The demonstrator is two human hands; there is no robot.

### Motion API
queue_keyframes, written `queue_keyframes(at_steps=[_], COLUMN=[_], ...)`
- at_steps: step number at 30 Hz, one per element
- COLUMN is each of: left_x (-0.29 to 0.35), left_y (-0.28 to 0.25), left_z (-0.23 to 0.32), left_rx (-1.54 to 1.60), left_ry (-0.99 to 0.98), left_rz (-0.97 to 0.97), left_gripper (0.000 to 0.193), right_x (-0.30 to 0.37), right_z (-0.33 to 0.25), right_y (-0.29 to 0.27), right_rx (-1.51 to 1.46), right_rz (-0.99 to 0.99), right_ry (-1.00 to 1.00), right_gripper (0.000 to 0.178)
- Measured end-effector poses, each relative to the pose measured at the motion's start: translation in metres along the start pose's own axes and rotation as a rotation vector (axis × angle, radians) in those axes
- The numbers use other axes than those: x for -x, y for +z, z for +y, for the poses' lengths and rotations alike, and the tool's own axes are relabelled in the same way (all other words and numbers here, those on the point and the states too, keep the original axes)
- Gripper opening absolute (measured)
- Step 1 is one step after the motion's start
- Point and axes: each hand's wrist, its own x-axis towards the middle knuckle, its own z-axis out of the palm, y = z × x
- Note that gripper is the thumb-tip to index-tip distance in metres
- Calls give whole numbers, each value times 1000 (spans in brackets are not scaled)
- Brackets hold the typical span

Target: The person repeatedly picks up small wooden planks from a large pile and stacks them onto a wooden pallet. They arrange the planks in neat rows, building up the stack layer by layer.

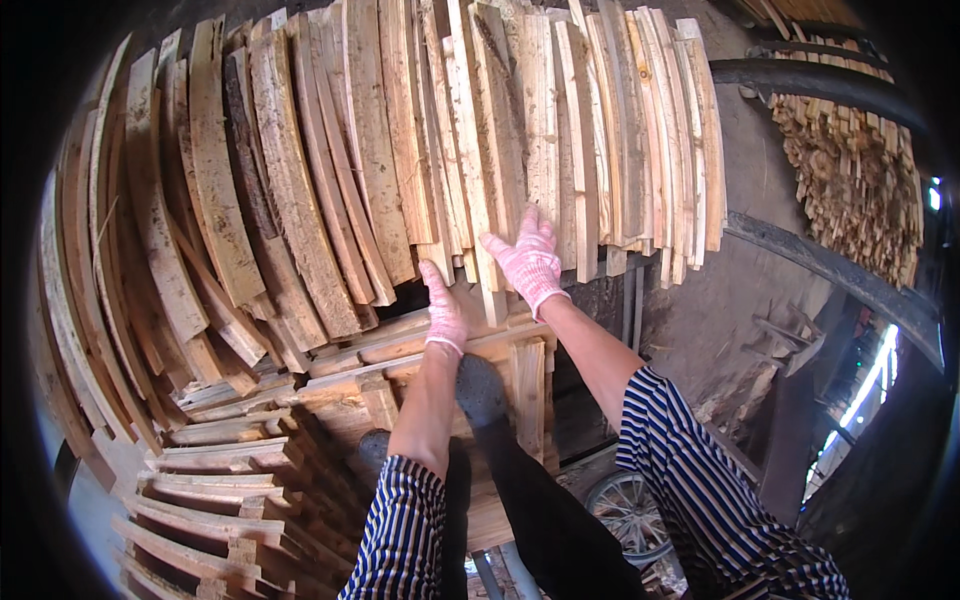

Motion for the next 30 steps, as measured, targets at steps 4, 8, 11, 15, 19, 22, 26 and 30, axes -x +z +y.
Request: queue_keyframes(at_steps=[4,8,11,15,19,22,26,30], left_x=[2,81,105,99,65,88,156,289], left_y=[-5,51,77,85,108,120,142,103], left_z=[-5,-5,-4,10,25,74,88,106], left_rx=[-154,-276,-442,-793,-352,-733,-673,-702], left_ry=[102,-11,-57,64,253,88,151,-157], left_rz=[-6,-8,-135,-182,-86,-183,-67,46], left_gripper=[105,79,95,104,108,94,61,100], right_x=[-11,-5,-6,-7,-2,13,84,195], right_z=[-1,11,7,14,-13,-36,-54,-44], right_y=[-8,-42,-75,-117,-102,-80,-94,-91], right_rx=[-75,-27,-591,-975,-836,-865,-720,-954], right_rz=[-143,-173,-174,-416,-414,-440,-320,-632], right_ry=[-18,-42,-39,-31,-105,-57,88,155], right_gripper=[120,124,131,131,129,136,135,120])
